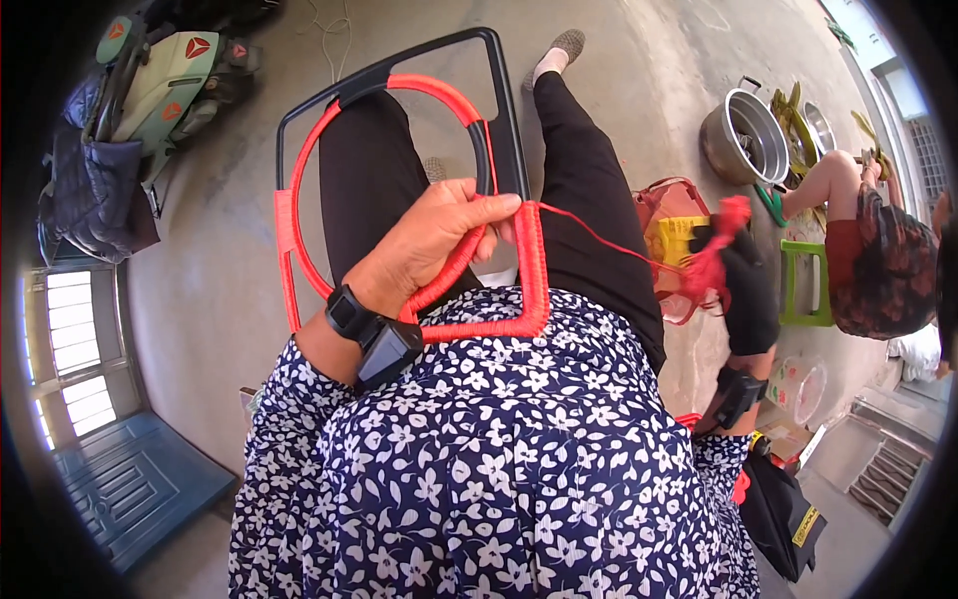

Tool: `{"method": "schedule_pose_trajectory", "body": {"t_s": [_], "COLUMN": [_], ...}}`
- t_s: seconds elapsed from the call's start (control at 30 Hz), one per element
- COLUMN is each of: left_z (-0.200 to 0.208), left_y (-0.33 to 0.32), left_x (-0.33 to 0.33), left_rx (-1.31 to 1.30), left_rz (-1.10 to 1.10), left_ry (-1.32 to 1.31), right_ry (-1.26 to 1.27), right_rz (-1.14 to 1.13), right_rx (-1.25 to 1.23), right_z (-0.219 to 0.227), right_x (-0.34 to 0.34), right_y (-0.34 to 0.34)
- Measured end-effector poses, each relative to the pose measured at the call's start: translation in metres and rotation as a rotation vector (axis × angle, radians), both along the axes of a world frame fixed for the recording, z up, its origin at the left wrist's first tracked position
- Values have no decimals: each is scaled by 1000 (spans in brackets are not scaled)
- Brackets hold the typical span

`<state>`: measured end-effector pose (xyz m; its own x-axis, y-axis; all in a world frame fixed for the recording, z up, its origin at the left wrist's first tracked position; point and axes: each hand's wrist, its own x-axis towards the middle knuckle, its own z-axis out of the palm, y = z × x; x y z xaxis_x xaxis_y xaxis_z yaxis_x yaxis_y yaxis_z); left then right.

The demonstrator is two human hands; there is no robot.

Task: Binding or weaving red plastic/synthetic cord around a black and red furniture frame.

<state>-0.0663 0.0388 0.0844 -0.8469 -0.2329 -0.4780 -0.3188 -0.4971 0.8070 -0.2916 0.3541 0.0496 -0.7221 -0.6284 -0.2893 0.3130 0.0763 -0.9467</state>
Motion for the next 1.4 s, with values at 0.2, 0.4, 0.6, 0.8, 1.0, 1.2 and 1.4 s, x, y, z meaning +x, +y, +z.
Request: {"method": "schedule_pose_trajectory", "body": {"t_s": [0.2,0.4,0.6,0.8,1.0,1.2,1.4], "left_z": [-12,-19,-17,-24,-30,-25,-28], "left_y": [-5,-5,10,16,11,19,18], "left_x": [-10,-9,-8,-7,0,0,-1], "left_rx": [25,73,401,427,511,445,143], "left_rz": [87,117,84,73,38,163,207], "left_ry": [35,65,158,42,158,153,39], "right_ry": [379,229,-56,362,493,1311,1265], "right_rz": [684,697,518,412,277,601,384], "right_rx": [420,210,-114,-27,-73,2,203], "right_z": [28,22,5,12,32,52,55], "right_x": [52,79,84,67,72,94,75], "right_y": [-88,-129,-149,-158,-156,-172,-145]}}
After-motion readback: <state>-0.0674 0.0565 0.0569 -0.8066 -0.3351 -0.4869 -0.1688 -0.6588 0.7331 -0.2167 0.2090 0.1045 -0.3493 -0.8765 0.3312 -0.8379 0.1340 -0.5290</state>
